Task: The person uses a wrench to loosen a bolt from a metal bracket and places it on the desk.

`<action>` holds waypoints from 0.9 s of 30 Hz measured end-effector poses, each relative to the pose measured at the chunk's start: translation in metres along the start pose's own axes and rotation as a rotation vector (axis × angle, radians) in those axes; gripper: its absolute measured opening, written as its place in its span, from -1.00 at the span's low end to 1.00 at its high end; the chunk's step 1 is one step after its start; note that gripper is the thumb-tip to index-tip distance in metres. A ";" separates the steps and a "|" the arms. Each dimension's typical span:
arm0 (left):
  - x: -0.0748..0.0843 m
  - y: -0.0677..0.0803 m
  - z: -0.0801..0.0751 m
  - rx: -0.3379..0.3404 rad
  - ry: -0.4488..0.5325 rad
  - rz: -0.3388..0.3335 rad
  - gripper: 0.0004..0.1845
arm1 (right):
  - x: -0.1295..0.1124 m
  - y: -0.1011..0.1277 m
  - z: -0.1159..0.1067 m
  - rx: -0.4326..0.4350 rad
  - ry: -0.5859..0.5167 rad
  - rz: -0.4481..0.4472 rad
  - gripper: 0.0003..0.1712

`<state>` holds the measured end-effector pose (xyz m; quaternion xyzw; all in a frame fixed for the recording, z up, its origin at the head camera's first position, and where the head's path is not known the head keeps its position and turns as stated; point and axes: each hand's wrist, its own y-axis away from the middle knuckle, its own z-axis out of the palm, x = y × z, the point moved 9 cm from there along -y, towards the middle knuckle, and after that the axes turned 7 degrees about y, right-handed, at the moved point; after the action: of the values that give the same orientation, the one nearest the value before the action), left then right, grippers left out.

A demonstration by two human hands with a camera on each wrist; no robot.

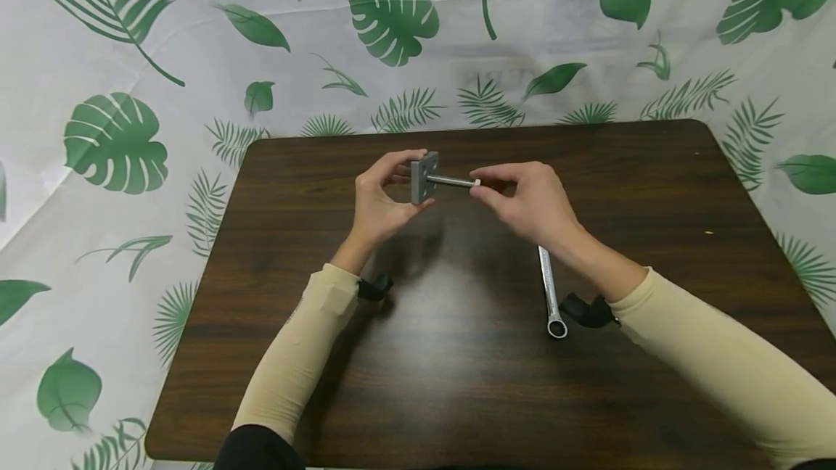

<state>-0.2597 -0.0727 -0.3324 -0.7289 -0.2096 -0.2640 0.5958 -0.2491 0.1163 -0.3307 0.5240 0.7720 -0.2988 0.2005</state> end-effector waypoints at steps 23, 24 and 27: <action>-0.005 0.005 -0.001 0.015 -0.003 -0.086 -0.30 | 0.052 0.005 0.045 -0.218 0.023 0.211 -0.52; -0.007 0.007 -0.001 0.013 -0.008 -0.094 -0.30 | 0.060 0.007 0.052 -0.241 0.082 0.212 -0.48; -0.010 0.011 0.000 0.008 -0.018 -0.112 -0.31 | 0.082 0.014 0.072 -0.319 0.267 0.186 -0.35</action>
<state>-0.2608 -0.0750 -0.3473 -0.7161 -0.2565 -0.2893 0.5812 -0.2663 0.1286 -0.4386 0.5893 0.7776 -0.0812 0.2037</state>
